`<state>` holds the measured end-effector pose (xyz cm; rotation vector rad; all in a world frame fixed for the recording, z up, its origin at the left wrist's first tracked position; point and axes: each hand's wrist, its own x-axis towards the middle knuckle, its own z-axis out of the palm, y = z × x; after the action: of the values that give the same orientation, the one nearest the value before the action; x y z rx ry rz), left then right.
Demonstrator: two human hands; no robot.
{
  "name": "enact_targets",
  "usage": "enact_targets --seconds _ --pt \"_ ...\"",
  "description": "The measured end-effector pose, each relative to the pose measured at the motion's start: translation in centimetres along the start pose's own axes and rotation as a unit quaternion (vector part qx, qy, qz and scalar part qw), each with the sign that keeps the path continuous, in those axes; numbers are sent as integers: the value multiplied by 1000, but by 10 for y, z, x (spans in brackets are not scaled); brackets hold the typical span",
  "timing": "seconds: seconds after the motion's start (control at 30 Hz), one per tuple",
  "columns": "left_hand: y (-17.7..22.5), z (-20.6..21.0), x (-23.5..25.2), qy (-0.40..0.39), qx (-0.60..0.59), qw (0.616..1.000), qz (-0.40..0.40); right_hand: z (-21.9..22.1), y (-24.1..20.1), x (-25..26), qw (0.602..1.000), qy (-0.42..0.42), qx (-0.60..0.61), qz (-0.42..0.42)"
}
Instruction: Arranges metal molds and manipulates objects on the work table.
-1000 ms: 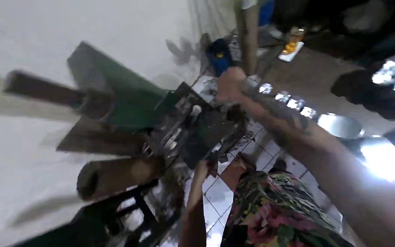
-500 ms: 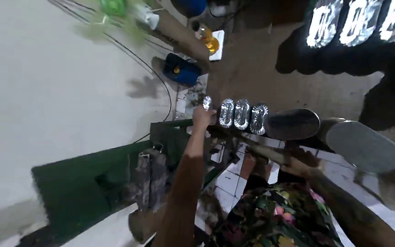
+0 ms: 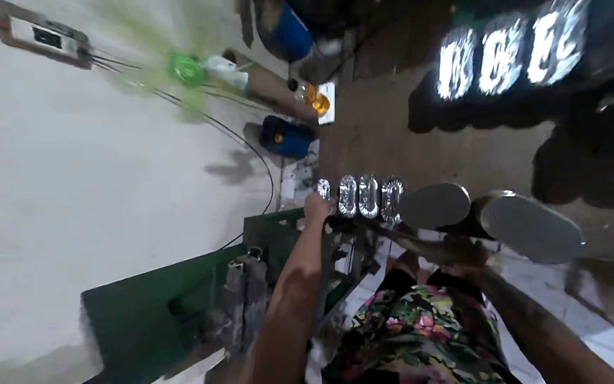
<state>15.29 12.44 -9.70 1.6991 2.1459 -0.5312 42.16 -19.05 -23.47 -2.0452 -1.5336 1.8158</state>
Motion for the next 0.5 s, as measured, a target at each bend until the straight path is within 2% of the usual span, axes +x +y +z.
enact_targets --seconds 0.07,0.1,0.13,0.17,0.23,0.27,0.3,0.4,0.5 --pt "-9 -7 5 2 -72 997 23 -4 -24 -3 1000 17 7 -4" --pt "-23 -6 3 8 -111 993 29 -6 -50 -15 998 20 58 7" --pt "-40 -2 3 8 -146 988 39 -3 -76 -25 986 47 158 9" --pt "-52 4 9 -1 -191 980 53 -5 -104 -30 948 87 305 5" --pt "-69 19 23 -43 -284 955 77 -5 -158 -24 811 130 570 38" --pt "-75 25 26 -53 -303 947 89 -6 -180 -14 755 140 637 73" --pt "-76 28 30 -60 -315 942 102 -9 -197 -3 716 157 672 103" --pt "-71 35 32 -67 -335 930 133 -14 -227 32 649 214 710 172" --pt "-65 32 35 -79 -310 934 159 -12 -246 59 616 260 720 186"
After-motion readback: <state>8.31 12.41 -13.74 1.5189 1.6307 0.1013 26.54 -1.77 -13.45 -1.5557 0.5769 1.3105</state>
